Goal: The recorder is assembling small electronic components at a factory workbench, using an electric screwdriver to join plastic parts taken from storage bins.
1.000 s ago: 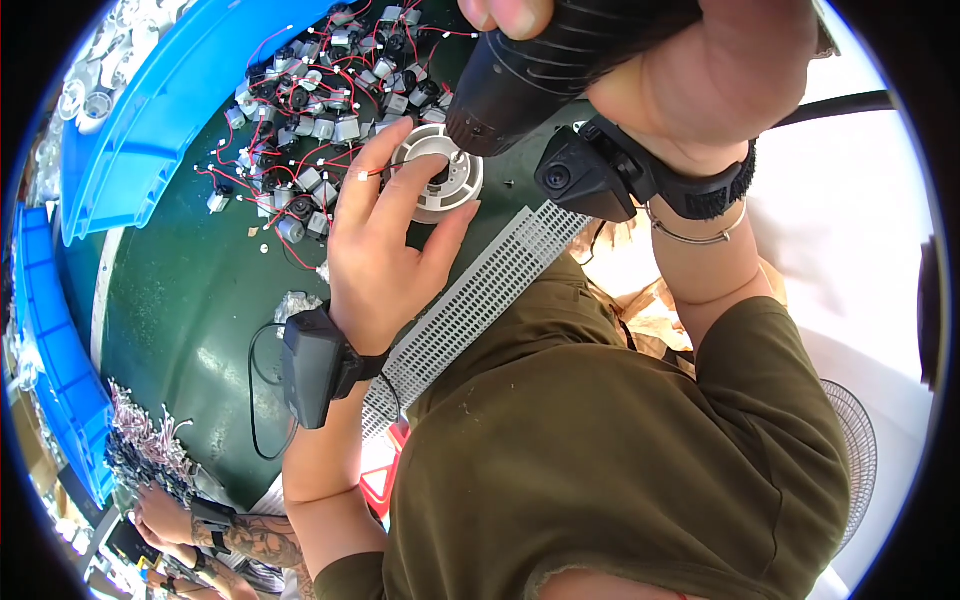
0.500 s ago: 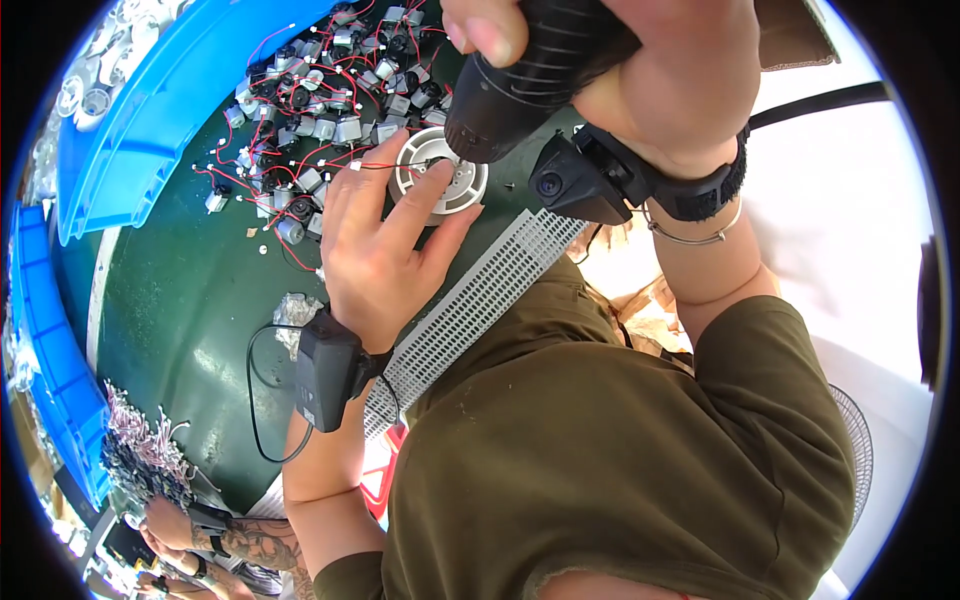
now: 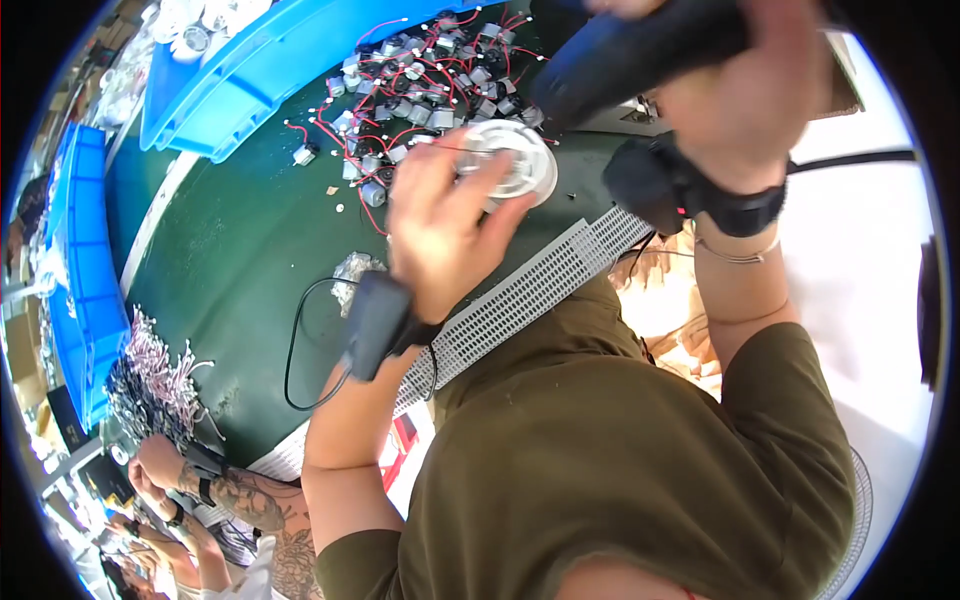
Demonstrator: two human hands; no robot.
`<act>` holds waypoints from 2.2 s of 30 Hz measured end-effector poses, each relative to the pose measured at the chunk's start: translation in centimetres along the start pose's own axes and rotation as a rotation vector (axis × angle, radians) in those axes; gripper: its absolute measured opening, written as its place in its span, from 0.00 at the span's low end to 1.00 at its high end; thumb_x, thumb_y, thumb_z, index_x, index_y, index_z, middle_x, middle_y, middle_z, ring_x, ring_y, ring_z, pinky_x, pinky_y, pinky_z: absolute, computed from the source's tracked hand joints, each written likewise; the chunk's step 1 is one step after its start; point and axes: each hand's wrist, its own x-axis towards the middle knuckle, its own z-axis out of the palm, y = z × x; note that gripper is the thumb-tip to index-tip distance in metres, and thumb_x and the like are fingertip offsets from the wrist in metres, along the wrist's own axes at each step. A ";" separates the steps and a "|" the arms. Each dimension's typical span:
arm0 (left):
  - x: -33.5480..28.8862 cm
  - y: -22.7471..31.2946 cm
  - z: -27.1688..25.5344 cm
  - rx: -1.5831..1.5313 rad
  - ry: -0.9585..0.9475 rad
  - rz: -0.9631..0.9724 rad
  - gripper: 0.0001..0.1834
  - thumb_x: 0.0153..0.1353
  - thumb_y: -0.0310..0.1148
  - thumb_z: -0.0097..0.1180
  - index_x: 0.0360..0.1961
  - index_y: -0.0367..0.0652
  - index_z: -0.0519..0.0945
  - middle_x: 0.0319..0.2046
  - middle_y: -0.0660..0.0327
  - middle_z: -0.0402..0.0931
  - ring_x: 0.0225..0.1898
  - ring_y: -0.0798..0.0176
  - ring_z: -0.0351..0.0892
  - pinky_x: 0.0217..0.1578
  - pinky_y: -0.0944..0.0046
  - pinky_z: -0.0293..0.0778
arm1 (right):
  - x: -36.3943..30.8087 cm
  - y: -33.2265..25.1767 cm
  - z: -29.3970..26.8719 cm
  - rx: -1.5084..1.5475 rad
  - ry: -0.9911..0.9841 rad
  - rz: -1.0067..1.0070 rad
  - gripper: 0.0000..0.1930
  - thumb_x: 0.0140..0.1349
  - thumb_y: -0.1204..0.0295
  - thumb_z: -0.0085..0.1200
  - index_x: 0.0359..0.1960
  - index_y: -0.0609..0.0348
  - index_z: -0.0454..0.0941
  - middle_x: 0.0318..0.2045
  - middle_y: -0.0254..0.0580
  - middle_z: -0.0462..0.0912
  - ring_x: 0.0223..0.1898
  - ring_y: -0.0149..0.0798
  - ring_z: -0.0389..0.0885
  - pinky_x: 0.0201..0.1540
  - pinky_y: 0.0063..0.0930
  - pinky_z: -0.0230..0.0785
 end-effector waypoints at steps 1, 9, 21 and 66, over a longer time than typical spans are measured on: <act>-0.1 0.1 -1.3 0.049 0.068 -0.057 0.16 0.42 0.30 0.69 0.36 0.45 0.82 0.45 0.51 0.75 0.43 0.51 0.75 0.47 0.54 0.71 | 1.2 -0.1 0.2 -0.211 0.094 -0.323 0.19 0.63 0.62 0.48 0.48 0.63 0.73 0.28 0.42 0.76 0.24 0.32 0.75 0.26 0.24 0.69; -6.1 -15.0 -19.2 0.673 0.012 -0.514 0.17 0.54 0.38 0.62 0.41 0.38 0.80 0.39 0.46 0.78 0.42 0.47 0.78 0.45 0.56 0.72 | 2.8 3.4 -1.2 -0.416 -0.177 0.034 0.16 0.57 0.67 0.59 0.41 0.64 0.72 0.30 0.37 0.76 0.32 0.27 0.74 0.37 0.21 0.67; 0.1 -4.1 -3.6 0.240 -0.368 -0.153 0.07 0.48 0.33 0.63 0.27 0.42 0.82 0.25 0.59 0.77 0.30 0.54 0.75 0.33 0.58 0.69 | -2.8 5.9 -1.6 -0.487 -0.446 -0.002 0.10 0.57 0.76 0.57 0.41 0.65 0.77 0.35 0.39 0.81 0.34 0.25 0.77 0.40 0.17 0.71; 22.0 -15.9 -11.5 0.058 -0.250 -0.211 0.30 0.51 0.35 0.63 0.53 0.33 0.70 0.29 0.57 0.78 0.29 0.68 0.76 0.32 0.71 0.72 | -4.2 3.7 -6.7 -0.260 -0.372 0.590 0.17 0.53 0.84 0.57 0.45 0.65 0.72 0.45 0.41 0.75 0.46 0.31 0.75 0.47 0.24 0.70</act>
